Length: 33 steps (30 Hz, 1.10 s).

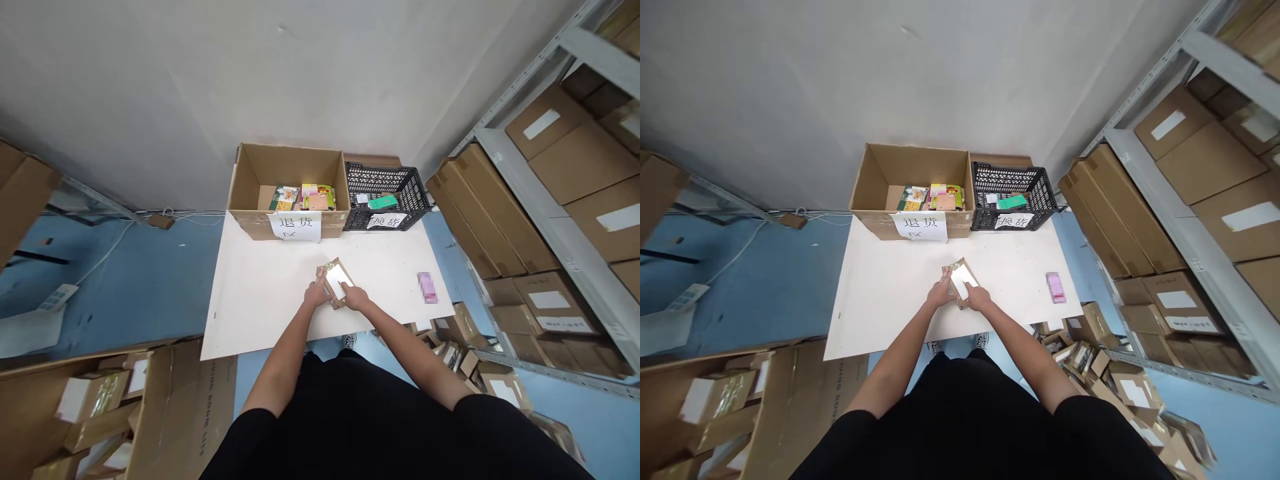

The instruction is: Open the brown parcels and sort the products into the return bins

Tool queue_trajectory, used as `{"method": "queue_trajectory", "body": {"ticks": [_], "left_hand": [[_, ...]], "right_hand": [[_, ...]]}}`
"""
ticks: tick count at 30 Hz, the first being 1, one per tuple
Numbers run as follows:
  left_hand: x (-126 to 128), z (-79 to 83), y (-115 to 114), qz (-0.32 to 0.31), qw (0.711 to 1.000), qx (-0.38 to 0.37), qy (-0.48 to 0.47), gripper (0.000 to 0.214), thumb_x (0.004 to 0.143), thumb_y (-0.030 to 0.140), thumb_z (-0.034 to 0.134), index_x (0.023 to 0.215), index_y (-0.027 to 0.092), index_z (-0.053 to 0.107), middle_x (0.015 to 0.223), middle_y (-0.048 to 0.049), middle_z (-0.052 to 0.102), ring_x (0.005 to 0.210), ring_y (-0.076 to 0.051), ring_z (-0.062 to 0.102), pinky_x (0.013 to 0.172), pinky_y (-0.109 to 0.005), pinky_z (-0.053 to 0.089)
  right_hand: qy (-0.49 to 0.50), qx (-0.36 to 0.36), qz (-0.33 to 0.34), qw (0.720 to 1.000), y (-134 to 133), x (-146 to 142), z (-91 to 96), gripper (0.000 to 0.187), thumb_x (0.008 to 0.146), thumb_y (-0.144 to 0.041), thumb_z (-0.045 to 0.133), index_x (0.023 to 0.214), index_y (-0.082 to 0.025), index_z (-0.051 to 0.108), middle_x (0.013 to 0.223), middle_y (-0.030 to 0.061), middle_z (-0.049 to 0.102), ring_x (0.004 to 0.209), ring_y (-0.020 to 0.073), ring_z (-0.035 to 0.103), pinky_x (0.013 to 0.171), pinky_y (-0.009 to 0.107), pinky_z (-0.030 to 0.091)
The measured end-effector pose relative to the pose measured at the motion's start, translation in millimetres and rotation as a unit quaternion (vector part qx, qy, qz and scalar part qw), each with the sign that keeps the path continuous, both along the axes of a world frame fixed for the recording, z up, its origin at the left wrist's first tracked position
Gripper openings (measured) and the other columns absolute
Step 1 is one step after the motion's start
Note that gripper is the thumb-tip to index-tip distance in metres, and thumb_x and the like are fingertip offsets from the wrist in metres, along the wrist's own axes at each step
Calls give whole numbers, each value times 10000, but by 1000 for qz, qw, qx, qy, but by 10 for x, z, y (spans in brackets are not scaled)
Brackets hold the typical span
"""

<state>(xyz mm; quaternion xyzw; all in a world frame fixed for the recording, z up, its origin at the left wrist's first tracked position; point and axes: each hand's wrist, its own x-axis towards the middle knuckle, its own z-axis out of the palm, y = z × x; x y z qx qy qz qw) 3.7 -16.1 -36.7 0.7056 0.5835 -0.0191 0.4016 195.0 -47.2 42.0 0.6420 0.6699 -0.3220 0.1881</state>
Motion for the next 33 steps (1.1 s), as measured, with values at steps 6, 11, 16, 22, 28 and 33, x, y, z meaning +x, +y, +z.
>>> {"method": "queue_trajectory", "body": {"ticks": [6,11,16,22,28,33], "left_hand": [[32,54,7,-33,999,-8,41,1112,827,656,729,1722,396,123,1798,-3,-158,1396,-420,518,1051,-472,517],[154,81,39,-29,996,-13,80,1157,786,656,773,1725,359,165,1811,-15,-106,1416,-467,458,1038,-520,534],[480,53,-80,-18,991,21,130,1146,803,722,735,1721,263,226,1810,-134,42,1519,-514,310,1121,-620,453],[969,-19,-530,14,986,41,161,1059,945,741,508,1682,21,267,1704,-309,298,1600,-557,71,1226,-644,299],[844,-12,-652,-55,981,69,173,625,1056,470,435,1456,36,642,1394,-314,609,1428,-503,443,1150,-633,400],[593,40,-380,-140,978,114,103,628,1003,302,535,1621,211,467,1692,-162,396,1598,-392,262,1260,-582,318]], "right_hand": [[-10,-101,-36,994,-210,209,331,598,832,-157,684,1412,-281,604,1201,141,736,735,269,773,591,331,592],[13,-103,-83,991,-291,450,475,613,852,-145,651,1444,-289,586,1238,130,734,630,214,747,594,313,575],[26,59,-277,959,-364,592,175,631,1048,-330,502,1643,-269,301,1247,127,745,884,235,786,764,305,570],[-23,119,-332,935,-173,379,-360,804,1045,-425,567,1694,-171,166,1296,177,730,1197,294,714,932,339,523],[3,129,-265,955,111,548,-462,832,1021,-376,627,1706,-245,173,1350,144,706,1207,274,697,951,322,491],[87,140,-260,951,-9,854,-379,735,1094,-423,463,1719,-208,142,1226,122,760,1111,271,726,896,301,499]]}}
